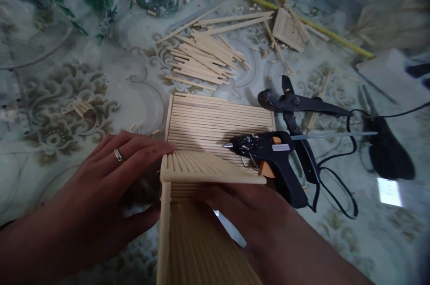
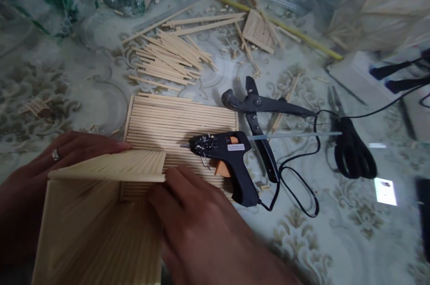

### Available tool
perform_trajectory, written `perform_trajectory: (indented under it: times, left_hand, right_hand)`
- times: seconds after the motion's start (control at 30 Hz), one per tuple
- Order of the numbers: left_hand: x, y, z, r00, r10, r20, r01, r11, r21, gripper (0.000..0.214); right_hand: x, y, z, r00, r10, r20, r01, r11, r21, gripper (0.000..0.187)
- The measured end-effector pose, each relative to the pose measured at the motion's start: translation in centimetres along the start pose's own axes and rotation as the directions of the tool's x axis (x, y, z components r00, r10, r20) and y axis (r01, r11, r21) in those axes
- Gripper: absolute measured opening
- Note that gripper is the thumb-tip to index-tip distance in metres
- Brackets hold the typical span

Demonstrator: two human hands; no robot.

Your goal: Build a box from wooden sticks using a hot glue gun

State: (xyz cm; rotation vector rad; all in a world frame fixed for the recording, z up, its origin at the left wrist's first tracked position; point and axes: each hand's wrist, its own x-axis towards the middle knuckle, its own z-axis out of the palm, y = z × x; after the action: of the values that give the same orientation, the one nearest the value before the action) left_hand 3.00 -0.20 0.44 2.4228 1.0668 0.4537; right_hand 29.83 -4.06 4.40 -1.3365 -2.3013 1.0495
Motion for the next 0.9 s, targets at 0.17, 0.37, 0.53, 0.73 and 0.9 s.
perform_trajectory:
  times: [0.17,0.37,0.53,0.73,0.9]
  left_hand:
    - [0.2,0.2,-0.2,1.0,0.025,-0.013,-0.025,0.999,0.021,0.039]
    - [0.5,0.4,-0.3,1.0,0.017,-0.014,-0.016,0.999,0.03,0.041]
    - [0.7,0.5,-0.5,1.0,0.013,-0.018,-0.013,1.0,0.015,0.038]
    - [0.6,0.4,-0.3,1.0,-0.024,-0.004,0.024,0.999,-0.029,0.044]
    - [0.5,0.4,-0.3,1.0,0.004,-0.008,-0.004,1.0,-0.005,0.041]
  right_hand:
    - [0.3,0.3,0.7,0.999,-0.033,-0.044,0.037,0.996,0.086,0.033]
    - [0.3,1.2,1.6,0.995,-0.07,-0.077,0.08,0.987,0.142,0.042]
    - [0.3,1.1,1.7,0.993,-0.08,-0.086,0.09,0.99,0.112,0.043]
    - [0.4,0.2,1.0,0.997,-0.039,-0.065,0.044,0.995,0.084,0.036]
    - [0.7,-0.1,0.4,1.0,-0.01,-0.029,0.012,0.996,0.085,0.044]
